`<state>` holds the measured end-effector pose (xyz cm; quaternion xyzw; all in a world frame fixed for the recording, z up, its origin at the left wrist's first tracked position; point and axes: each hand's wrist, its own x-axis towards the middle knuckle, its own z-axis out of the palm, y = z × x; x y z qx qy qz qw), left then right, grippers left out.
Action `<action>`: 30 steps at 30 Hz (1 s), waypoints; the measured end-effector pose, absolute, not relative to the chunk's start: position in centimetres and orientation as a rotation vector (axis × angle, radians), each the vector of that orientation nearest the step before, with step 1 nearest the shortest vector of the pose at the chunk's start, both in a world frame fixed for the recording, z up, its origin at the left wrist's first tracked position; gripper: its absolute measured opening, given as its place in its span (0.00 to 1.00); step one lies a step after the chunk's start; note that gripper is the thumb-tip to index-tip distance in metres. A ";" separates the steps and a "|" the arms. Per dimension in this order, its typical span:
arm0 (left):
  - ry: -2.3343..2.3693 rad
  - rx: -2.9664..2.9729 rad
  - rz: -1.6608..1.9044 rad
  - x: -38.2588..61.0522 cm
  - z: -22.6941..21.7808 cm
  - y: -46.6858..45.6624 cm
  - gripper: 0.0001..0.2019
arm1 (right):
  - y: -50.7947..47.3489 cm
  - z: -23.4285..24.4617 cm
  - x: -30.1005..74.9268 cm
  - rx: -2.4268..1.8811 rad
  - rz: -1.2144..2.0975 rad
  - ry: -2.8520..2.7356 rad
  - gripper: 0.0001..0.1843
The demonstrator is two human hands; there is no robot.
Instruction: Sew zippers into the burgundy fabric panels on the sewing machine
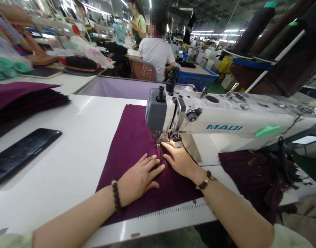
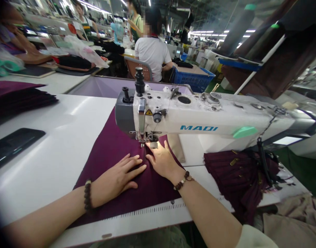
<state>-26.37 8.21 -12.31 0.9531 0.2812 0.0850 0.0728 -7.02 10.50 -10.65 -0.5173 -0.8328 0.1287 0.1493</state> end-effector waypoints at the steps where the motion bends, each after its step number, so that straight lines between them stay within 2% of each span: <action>1: 0.844 2.854 0.258 -26.4 -12.3 8.2 0.23 | 10.5 -10.6 -7.0 -1.488 0.369 -2.402 0.22; 30: 0.829 2.819 0.336 -26.6 -12.5 10.9 0.22 | 13.6 -12.2 -6.5 -1.453 0.239 -2.558 0.14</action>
